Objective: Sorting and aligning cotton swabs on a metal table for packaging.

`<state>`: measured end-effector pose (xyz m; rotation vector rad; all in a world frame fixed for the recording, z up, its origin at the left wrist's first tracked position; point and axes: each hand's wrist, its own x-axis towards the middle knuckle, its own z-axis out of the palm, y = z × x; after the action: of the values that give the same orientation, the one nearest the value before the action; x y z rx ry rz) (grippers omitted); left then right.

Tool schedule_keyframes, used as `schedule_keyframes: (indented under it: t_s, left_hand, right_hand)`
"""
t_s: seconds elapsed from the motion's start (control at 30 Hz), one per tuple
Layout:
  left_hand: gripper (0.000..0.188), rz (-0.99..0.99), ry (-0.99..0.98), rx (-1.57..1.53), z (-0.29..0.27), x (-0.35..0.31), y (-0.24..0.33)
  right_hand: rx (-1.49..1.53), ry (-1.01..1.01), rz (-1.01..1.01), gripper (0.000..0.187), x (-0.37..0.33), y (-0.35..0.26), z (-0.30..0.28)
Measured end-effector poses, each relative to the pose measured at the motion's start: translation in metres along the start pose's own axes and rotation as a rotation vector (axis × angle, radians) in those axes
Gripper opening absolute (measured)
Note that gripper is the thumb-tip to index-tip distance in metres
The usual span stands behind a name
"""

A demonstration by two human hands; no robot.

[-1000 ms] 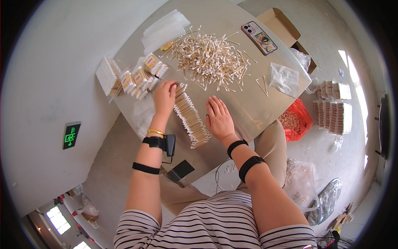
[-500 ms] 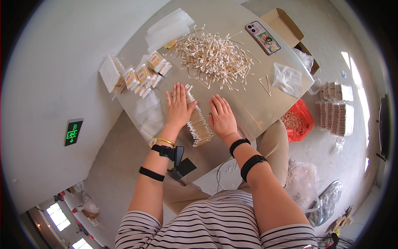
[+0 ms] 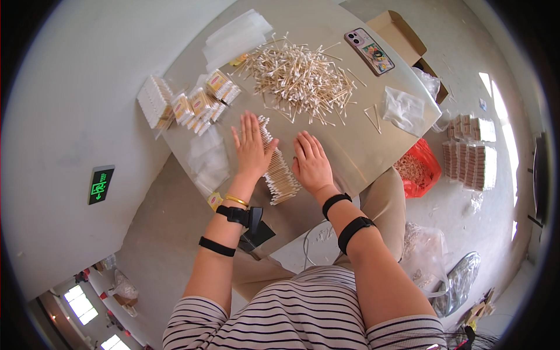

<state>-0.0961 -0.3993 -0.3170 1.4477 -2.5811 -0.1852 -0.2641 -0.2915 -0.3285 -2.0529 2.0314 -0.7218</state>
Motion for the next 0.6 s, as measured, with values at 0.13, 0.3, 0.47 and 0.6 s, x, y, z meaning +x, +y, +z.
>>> schedule_keyframes:
  t_s: [0.13, 0.3, 0.47, 0.6]
  left_hand:
    - [0.086, -0.159, 0.098, -0.211, -0.004, -0.006, -0.010]
    - [0.082, -0.326, 0.353, -0.987, 0.013, -0.025, -0.020]
    - [0.087, -0.355, 0.360, -1.148, -0.001, -0.019, -0.011]
    - [0.089, -0.321, 0.351, -1.036, -0.010, -0.007, -0.010]
  right_hand:
    - [-0.027, -0.014, 0.002, 0.050, 0.000, 0.001, -0.002]
    - [0.233, 0.036, 0.069, 0.042, 0.003, 0.000, -0.002]
    - [0.815, 0.056, 0.246, 0.037, 0.051, -0.023, -0.009]
    - [0.874, 0.067, 0.028, 0.039, 0.099, -0.022, 0.016]
